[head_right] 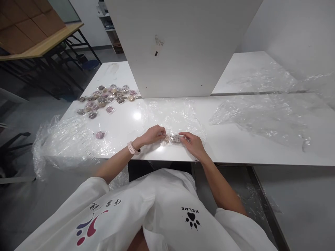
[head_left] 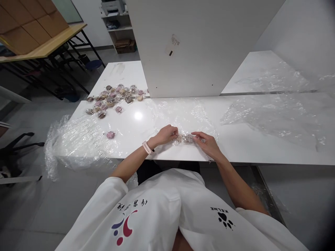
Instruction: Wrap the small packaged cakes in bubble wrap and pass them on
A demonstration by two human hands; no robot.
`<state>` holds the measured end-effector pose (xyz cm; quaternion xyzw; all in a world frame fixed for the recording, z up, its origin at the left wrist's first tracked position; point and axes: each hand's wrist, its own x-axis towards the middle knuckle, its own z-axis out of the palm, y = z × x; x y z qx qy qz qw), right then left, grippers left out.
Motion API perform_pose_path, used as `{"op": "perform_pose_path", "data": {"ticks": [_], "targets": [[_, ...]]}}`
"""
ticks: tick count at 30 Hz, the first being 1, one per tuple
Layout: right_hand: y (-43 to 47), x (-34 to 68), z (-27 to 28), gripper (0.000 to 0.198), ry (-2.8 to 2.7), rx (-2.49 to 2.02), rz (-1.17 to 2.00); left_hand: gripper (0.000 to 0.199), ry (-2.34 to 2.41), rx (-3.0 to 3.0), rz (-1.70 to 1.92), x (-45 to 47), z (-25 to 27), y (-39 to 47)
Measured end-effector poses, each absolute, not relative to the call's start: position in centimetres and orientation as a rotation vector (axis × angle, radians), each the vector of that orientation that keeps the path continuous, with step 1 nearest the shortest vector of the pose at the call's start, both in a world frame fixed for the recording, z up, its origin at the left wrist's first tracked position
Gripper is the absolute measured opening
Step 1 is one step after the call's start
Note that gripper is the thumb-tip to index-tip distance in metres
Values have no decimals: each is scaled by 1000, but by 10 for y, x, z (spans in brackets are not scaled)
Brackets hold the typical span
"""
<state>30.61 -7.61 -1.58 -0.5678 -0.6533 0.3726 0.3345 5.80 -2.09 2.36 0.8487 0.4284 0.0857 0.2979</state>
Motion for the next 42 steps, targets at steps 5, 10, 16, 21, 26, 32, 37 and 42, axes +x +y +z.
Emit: {"op": "perform_pose_path", "data": {"ticks": [5,10,16,21,26,32,37,42], "targets": [[-75,306,-13,34,-1733,-1475,975,5,1254,2277,297,56,19,-27],[-54,310,-6,32,-1902,-1483,1056,24,1349,2706,491,77,15,-52],[-30,317,20,28,-2145,-1787,373,37,1127,2778,310,90,-10,-69],[-61,311,38,36,-2186,-1505,-109,41,1264,2706,267,82,-13,-62],[-94,296,20,34,-2091,-1411,-82,47,1294,2847,268,83,-7,-61],[-102,288,-10,35,-2335,-1270,-38,51,1267,2933,261,82,-5,-62],[-82,289,-25,42,-2402,-1252,56,45,1293,2946,314,77,-3,-71],[-58,297,-39,38,-2339,-1260,255,40,1303,2713,259,67,-8,-72]]}}
